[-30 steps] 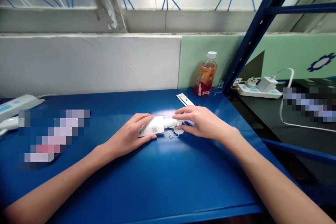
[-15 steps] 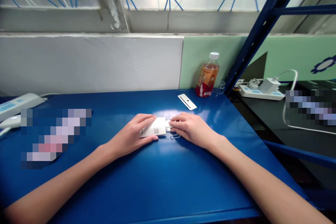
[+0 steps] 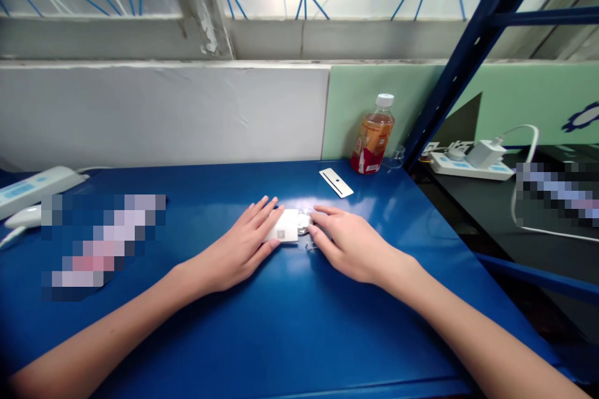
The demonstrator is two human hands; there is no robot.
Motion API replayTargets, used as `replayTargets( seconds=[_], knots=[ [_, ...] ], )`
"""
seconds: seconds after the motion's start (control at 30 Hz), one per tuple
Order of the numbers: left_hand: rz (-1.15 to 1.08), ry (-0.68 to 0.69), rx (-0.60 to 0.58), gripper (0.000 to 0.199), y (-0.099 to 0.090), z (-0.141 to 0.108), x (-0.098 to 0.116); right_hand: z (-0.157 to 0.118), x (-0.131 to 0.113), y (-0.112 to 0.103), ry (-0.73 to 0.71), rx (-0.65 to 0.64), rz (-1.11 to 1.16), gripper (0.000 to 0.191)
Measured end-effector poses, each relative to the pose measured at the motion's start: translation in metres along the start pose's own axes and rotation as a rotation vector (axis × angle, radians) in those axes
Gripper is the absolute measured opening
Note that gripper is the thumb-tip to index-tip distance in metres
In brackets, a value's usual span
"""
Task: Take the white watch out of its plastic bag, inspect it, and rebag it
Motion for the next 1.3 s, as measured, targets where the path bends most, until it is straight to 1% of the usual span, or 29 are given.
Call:
replayTargets(
  seconds=[0.1,0.2,0.3,0.47,0.57,0.67,0.8,0.9,0.97,1.03,1.07,1.13,1.2,1.3],
  knots=[
    [0.006,-0.004,0.006,0.06,0.002,0.0,0.001,-0.003,-0.002,0.007,0.048,-0.006,0.01,0.05],
    [0.002,-0.007,0.024,0.06,0.002,0.0,0.002,-0.006,-0.002,0.014,0.101,-0.007,0.05,0.065],
    [-0.007,-0.007,0.036,0.059,0.002,0.0,0.002,-0.007,-0.002,0.019,0.157,-0.017,0.165,0.075],
    [-0.012,-0.001,0.04,0.059,0.002,0.0,0.003,-0.008,-0.003,0.023,0.224,-0.04,0.363,0.083],
    [-0.012,0.022,0.055,0.058,0.001,0.0,0.004,-0.009,-0.005,0.027,0.224,-0.066,0.369,0.086],
    [-0.002,0.041,0.065,0.058,0.0,0.001,0.007,-0.009,-0.009,0.029,0.164,-0.075,0.284,0.087],
    [0.012,0.035,0.059,0.058,0.0,0.001,0.007,-0.006,-0.013,0.027,0.05,-0.053,0.171,0.083],
    [0.015,0.031,0.06,0.059,0.001,0.001,0.006,-0.004,-0.009,0.017,-0.009,-0.001,0.094,0.074],
    [0.012,0.031,0.069,0.059,0.001,0.001,0.005,-0.002,-0.001,0.008,0.0,0.061,0.049,0.063],
    [0.018,0.025,0.069,0.059,0.001,0.001,0.004,-0.001,0.009,-0.002,0.054,0.14,-0.027,0.049],
    [0.023,0.019,0.064,0.059,0.001,0.001,0.004,-0.001,0.014,-0.005,0.085,0.161,-0.071,0.044],
    [0.027,0.007,0.052,0.06,0.001,0.001,0.004,-0.001,0.019,-0.005,0.129,0.154,-0.119,0.039],
    [0.022,-0.002,0.048,0.061,0.001,0.001,0.005,-0.001,0.019,-0.002,0.137,0.113,-0.081,0.038],
    [0.026,-0.013,0.035,0.062,0.002,0.0,0.005,-0.002,0.017,0.001,0.165,0.131,0.134,0.04]
  ],
)
Point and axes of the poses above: each hand's wrist, its own z-axis towards the middle knuckle, its own y-axis out of the palm, x = y × z, the point moved 6 cm from there along z, towards the middle knuckle, and after that the axes turned 1 degree about -y, right-handed, at the moved point
